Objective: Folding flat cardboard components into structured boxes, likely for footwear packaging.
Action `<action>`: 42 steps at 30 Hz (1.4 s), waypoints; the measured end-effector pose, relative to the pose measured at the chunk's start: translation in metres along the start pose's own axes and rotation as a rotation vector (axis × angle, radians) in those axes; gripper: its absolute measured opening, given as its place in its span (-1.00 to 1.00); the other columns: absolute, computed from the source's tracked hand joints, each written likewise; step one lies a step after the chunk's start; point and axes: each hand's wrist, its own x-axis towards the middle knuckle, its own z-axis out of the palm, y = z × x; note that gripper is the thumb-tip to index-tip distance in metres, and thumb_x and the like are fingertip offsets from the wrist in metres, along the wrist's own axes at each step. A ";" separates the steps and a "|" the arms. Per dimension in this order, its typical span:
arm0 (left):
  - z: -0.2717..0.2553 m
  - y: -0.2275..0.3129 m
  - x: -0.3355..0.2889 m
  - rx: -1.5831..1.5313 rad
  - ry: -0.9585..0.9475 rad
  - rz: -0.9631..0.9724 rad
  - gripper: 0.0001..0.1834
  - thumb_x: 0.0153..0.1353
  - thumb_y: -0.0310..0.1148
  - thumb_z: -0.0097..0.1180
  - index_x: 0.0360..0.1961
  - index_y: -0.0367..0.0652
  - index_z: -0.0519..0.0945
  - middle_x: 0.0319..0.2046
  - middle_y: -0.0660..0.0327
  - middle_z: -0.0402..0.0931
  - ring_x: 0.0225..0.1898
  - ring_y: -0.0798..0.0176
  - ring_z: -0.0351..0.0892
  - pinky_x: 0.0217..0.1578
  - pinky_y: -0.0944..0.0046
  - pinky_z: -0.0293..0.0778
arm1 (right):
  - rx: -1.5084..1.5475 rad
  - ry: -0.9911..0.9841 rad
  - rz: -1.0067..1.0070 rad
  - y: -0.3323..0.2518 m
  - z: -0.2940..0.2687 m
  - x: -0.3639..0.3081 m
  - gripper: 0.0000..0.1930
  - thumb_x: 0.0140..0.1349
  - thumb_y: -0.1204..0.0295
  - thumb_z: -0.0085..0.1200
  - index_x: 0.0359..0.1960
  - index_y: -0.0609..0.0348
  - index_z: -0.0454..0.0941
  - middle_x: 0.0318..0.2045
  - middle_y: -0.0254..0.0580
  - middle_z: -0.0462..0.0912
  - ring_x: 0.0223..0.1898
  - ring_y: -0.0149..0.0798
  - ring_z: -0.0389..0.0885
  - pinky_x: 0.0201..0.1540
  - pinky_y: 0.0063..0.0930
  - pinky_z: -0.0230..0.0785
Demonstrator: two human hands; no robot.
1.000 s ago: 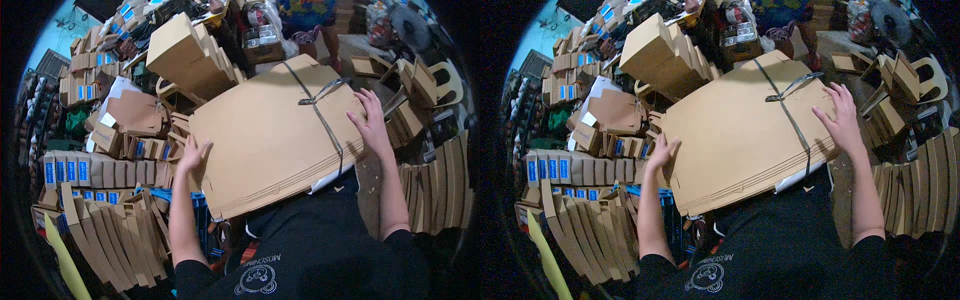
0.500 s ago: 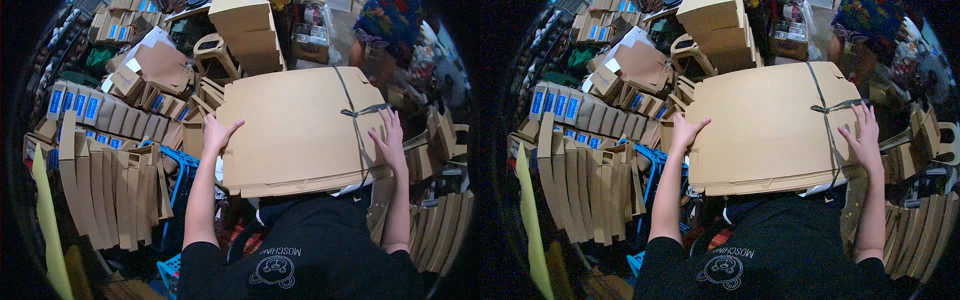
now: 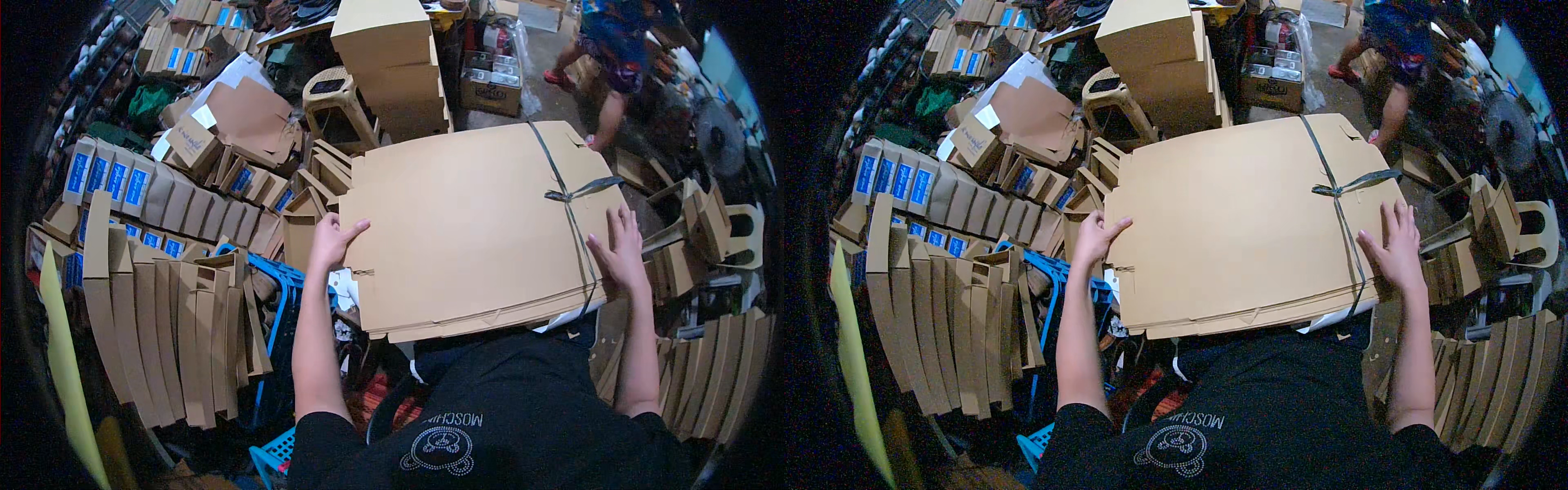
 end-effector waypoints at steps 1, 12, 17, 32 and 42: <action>-0.003 0.002 0.002 -0.113 -0.104 -0.032 -0.42 0.02 -0.04 0.59 -0.29 -0.32 0.55 -0.52 0.29 0.53 -0.48 0.45 0.47 -0.42 0.37 0.46 | -0.001 0.000 0.003 -0.001 -0.003 0.000 -0.14 0.32 -0.06 0.18 0.51 0.10 0.14 0.55 0.14 0.02 0.56 0.28 -0.08 0.53 0.12 -0.13; -0.035 -0.048 0.005 -0.503 -0.165 -0.232 -0.79 0.40 -0.14 0.22 -0.31 0.02 0.59 -0.62 0.59 0.32 -0.68 0.66 0.15 -0.66 0.53 -0.01 | 0.012 0.062 -0.048 0.002 -0.010 0.006 -0.12 0.32 -0.17 0.14 0.49 0.12 0.19 0.49 0.19 0.15 0.55 0.27 -0.01 0.52 0.13 -0.09; -0.043 -0.047 0.011 -0.371 -0.098 -0.055 -0.77 0.43 -0.18 0.21 -0.24 -0.12 0.65 -0.47 0.47 0.54 -0.47 0.60 0.43 -0.44 0.50 0.30 | 0.099 -0.128 0.050 0.011 -0.021 0.022 -0.24 0.30 -0.26 0.08 0.11 0.30 0.57 0.17 0.14 0.55 0.32 0.11 0.41 0.41 0.09 0.10; -0.064 -0.016 0.021 -0.615 -0.058 0.035 -0.69 0.51 -0.26 0.05 0.09 -0.25 0.58 -0.10 0.23 0.67 -0.11 0.41 0.64 -0.09 0.35 0.55 | 0.185 0.071 -0.279 -0.077 -0.008 0.026 -0.70 0.27 0.24 0.26 -0.15 0.21 0.57 -0.23 -0.03 0.60 -0.08 0.08 0.54 0.02 -0.07 0.38; -0.149 0.009 0.003 -0.577 0.055 0.126 -0.64 0.51 -0.25 0.04 0.17 -0.27 0.50 0.02 0.21 0.62 0.02 0.35 0.59 0.08 0.31 0.49 | 0.199 0.190 -0.194 -0.033 -0.012 0.030 -0.87 0.21 0.54 0.19 -0.27 0.28 0.49 -0.36 0.08 0.57 -0.21 0.15 0.58 -0.14 -0.06 0.42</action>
